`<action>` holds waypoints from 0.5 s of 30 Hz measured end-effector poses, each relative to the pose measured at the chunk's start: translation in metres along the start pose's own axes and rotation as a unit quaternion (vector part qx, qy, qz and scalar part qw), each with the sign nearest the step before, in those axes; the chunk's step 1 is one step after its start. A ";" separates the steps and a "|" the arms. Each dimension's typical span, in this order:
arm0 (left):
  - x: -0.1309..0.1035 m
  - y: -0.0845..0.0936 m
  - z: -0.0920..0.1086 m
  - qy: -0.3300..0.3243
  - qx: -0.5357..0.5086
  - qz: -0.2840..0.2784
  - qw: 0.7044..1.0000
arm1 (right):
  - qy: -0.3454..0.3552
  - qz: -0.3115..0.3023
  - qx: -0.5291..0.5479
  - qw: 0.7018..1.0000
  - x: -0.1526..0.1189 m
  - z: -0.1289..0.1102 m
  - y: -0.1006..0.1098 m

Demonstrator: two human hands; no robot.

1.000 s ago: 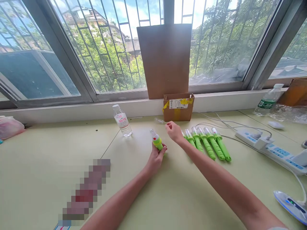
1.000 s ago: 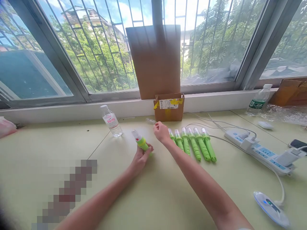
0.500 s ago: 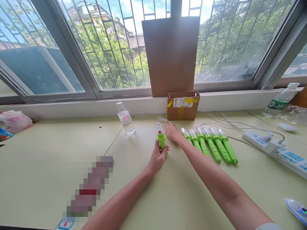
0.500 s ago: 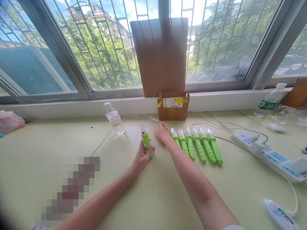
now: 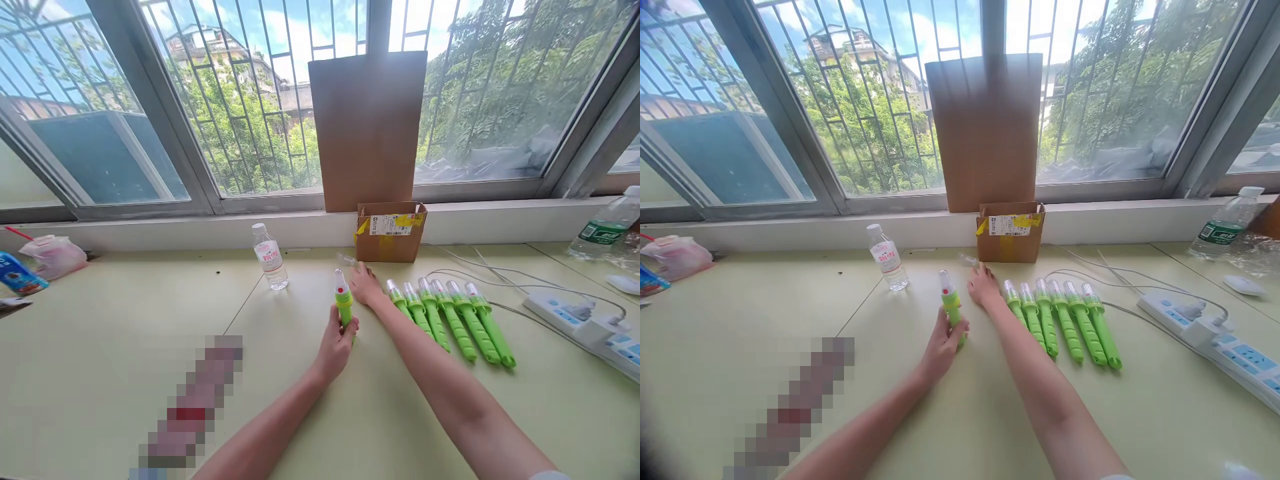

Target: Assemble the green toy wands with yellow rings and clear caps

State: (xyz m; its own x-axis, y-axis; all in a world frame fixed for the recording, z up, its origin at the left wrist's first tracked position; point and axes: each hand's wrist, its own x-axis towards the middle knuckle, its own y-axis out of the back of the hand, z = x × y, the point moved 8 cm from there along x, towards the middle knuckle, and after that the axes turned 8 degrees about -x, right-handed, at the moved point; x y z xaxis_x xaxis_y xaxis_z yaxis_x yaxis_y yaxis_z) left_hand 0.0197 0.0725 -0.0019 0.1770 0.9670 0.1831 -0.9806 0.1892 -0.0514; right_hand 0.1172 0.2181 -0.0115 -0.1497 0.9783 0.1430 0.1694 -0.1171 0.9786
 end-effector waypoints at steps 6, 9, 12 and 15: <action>-0.002 0.000 -0.004 -0.002 0.009 0.003 1.000 | 0.005 -0.008 -0.005 1.000 0.011 -0.003 0.001; -0.003 -0.001 -0.005 -0.005 0.008 0.004 1.000 | 0.007 -0.015 -0.008 1.000 0.018 -0.004 0.000; -0.004 -0.001 -0.005 -0.007 0.008 0.007 1.000 | 0.010 -0.027 -0.009 1.000 0.025 -0.004 -0.001; -0.004 -0.001 -0.005 -0.006 0.011 0.009 1.000 | 0.010 -0.032 -0.013 0.999 0.029 -0.004 0.000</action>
State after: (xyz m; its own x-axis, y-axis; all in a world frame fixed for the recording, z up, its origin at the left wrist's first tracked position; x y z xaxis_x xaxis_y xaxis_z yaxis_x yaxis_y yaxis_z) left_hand 0.0204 0.0689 -0.0073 0.1588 0.9681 0.1937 -0.9852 0.1683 -0.0335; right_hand 0.1086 0.2459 -0.0064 -0.1793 0.9804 0.0819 0.1331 -0.0583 0.9894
